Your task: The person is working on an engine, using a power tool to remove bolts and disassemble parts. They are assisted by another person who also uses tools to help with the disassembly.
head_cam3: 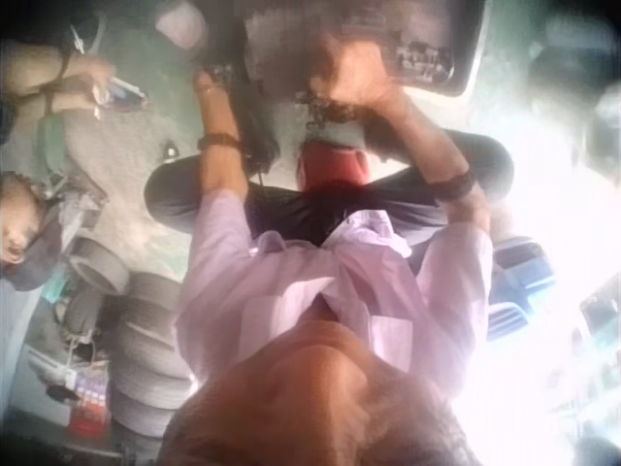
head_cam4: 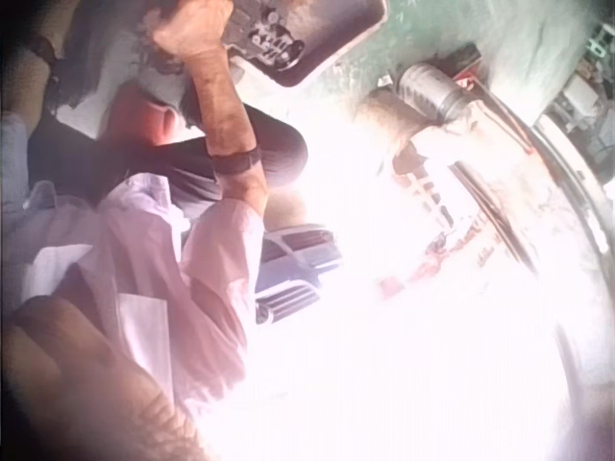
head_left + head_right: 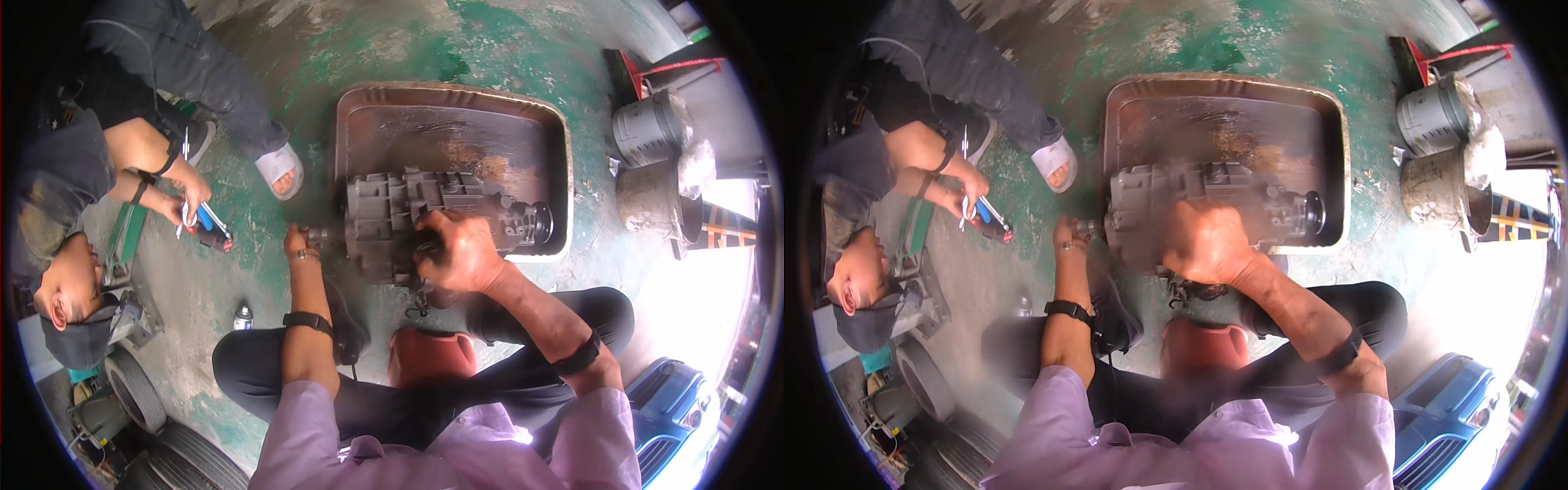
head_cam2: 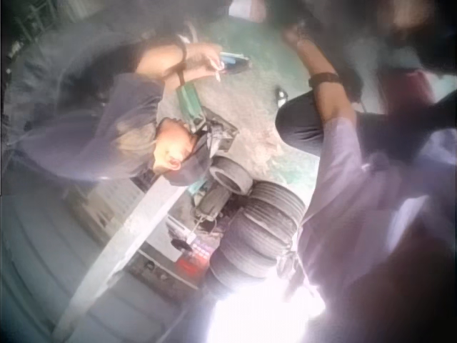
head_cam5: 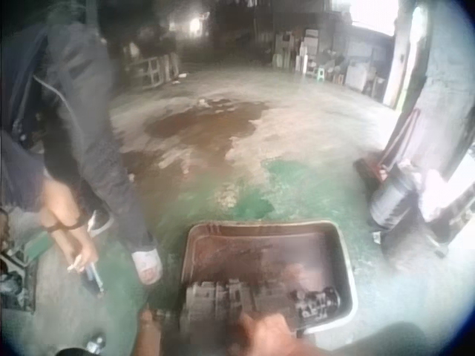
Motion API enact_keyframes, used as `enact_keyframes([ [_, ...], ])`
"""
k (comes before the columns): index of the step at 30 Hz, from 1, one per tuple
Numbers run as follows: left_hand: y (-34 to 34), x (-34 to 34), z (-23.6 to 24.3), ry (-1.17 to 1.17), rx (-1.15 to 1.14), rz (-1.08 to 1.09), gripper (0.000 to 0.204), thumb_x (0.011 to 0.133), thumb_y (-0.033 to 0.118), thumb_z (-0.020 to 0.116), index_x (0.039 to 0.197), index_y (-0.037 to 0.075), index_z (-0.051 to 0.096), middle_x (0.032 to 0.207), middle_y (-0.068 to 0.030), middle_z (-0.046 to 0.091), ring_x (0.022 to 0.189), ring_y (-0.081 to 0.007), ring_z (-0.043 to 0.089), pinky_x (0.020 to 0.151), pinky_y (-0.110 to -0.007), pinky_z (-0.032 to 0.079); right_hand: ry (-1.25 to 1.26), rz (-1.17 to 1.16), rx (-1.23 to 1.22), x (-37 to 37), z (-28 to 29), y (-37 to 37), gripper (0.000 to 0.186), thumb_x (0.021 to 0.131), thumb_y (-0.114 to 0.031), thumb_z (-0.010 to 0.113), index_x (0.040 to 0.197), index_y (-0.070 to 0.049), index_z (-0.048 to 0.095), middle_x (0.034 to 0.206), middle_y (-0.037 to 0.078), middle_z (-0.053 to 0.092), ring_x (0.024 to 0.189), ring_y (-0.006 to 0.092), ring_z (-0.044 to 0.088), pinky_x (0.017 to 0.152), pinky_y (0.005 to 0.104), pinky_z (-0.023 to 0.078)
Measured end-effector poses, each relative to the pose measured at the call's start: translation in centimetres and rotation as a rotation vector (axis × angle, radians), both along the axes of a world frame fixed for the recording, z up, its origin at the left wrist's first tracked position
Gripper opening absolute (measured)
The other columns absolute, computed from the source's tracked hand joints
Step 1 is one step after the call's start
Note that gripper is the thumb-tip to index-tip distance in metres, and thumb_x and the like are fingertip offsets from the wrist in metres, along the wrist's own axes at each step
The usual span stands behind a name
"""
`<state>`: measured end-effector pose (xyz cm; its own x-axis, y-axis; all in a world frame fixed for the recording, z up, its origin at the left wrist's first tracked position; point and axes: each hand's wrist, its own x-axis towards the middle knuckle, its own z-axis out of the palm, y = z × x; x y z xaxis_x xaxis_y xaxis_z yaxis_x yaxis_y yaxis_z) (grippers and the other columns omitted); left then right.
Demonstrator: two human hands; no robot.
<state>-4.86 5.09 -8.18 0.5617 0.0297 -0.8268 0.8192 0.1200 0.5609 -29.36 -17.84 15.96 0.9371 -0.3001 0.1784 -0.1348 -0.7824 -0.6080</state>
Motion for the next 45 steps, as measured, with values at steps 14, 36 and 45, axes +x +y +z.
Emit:
enact_keyframes([
  [14,0.3,0.8,-1.6,-0.047,-0.078,-0.053,0.034,0.095,0.038,0.045,0.095,0.005,0.054,0.089,-0.012,0.062,0.082,-0.0327,0.061,0.072,-0.062,0.047,-0.125,-0.053,0.035,0.6,-0.7,0.2,0.034,0.074,-0.029,0.071,0.093,-0.001,0.066,0.077,0.016,0.064,0.067,0.036,0.063,0.062,0.0402,0.051],
  [36,1.0,-0.5,-3.3,-0.038,-0.112,-0.016,0.036,0.094,0.038,0.043,0.108,0.008,0.058,0.099,-0.0068,0.065,0.08,-0.0257,0.062,0.079,-0.052,0.045,-0.078,-0.117,0.148,10.7,-2.7,-7.1,0.028,0.074,-0.039,0.065,0.08,-0.013,0.072,0.073,0.013,0.068,0.072,0.033,0.066,0.069,0.0405,0.054],
  [45,-2.9,0.6,-0.1,-0.157,0.047,0.145,0.029,0.092,0.033,0.049,0.103,0.006,0.057,0.085,-0.0066,0.061,0.069,-0.0214,0.057,0.064,-0.044,0.049,0.032,-0.078,-0.068,14.7,-3.8,-14.4,0.046,0.081,-0.053,0.058,0.086,-0.01,0.073,0.083,0.015,0.069,0.083,0.0365,0.065,0.077,0.0416,0.052],
])
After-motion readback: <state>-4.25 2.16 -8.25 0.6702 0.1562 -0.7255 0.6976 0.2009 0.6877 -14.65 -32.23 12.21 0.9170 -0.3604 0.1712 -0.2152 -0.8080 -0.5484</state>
